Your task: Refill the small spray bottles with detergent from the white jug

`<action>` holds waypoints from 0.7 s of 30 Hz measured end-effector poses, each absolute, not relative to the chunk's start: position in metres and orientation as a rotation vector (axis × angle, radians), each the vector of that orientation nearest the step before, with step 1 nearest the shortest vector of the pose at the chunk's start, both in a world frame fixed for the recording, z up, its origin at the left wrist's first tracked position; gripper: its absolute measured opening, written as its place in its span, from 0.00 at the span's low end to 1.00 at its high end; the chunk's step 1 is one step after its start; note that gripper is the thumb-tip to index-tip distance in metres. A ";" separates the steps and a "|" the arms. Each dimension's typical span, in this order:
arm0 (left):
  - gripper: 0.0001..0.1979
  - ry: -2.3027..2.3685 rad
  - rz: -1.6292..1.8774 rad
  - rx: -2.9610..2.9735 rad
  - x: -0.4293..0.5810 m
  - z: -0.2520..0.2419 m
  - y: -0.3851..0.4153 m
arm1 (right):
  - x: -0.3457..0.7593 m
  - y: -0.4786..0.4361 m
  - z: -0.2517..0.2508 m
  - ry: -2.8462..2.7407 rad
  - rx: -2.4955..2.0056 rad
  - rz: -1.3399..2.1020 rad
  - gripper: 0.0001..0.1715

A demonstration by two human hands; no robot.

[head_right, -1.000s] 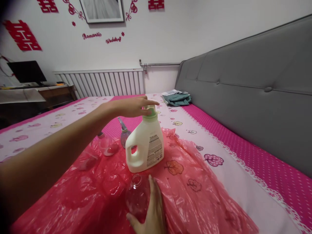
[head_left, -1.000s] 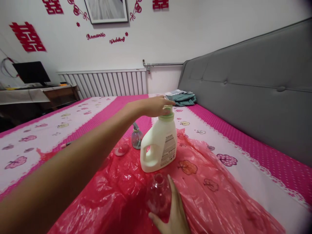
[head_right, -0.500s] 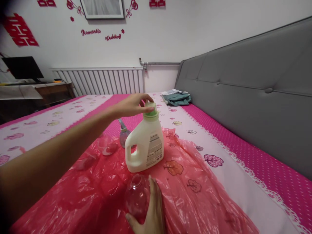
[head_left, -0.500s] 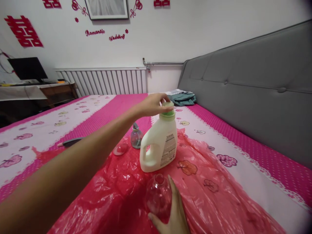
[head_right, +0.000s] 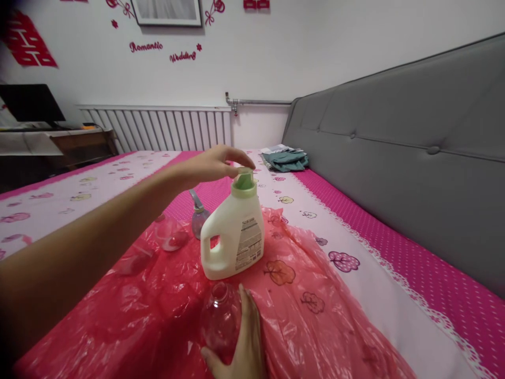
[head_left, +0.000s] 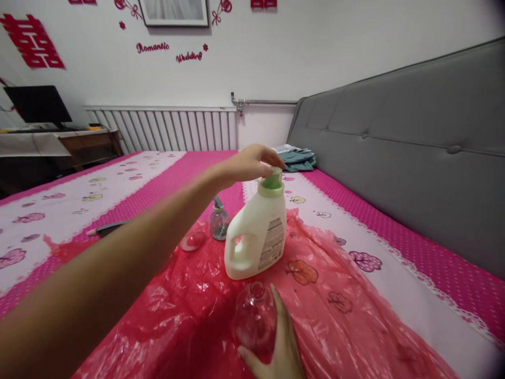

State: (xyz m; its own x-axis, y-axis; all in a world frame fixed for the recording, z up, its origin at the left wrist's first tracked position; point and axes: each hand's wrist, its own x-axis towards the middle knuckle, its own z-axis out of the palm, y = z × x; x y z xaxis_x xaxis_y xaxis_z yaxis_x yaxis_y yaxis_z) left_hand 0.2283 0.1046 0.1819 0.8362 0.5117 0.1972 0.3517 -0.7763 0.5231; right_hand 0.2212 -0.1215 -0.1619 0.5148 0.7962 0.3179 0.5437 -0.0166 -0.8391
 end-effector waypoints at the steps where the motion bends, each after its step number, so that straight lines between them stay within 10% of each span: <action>1: 0.27 0.634 0.454 2.546 0.228 0.183 0.104 | 0.221 -0.122 -0.162 -1.144 -1.687 0.303 0.67; 13: 0.24 0.721 0.419 2.787 0.234 0.177 0.112 | 0.221 -0.120 -0.165 -1.136 -1.693 0.301 0.70; 19: 0.32 0.793 0.520 2.599 0.215 0.158 0.105 | 0.253 -0.118 -0.173 -1.086 -1.471 0.416 1.00; 21: 0.37 0.848 0.578 2.476 0.198 0.134 0.098 | 0.281 -0.115 -0.151 -1.008 -1.254 0.504 0.88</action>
State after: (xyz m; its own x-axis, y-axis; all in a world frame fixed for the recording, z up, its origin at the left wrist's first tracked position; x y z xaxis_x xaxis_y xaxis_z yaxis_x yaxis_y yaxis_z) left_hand 0.1982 0.0976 0.1340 0.7220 0.6501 0.2368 0.4579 -0.7056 0.5408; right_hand 0.2810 -0.1149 -0.1508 0.5017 0.7929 0.3459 0.1987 0.2836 -0.9381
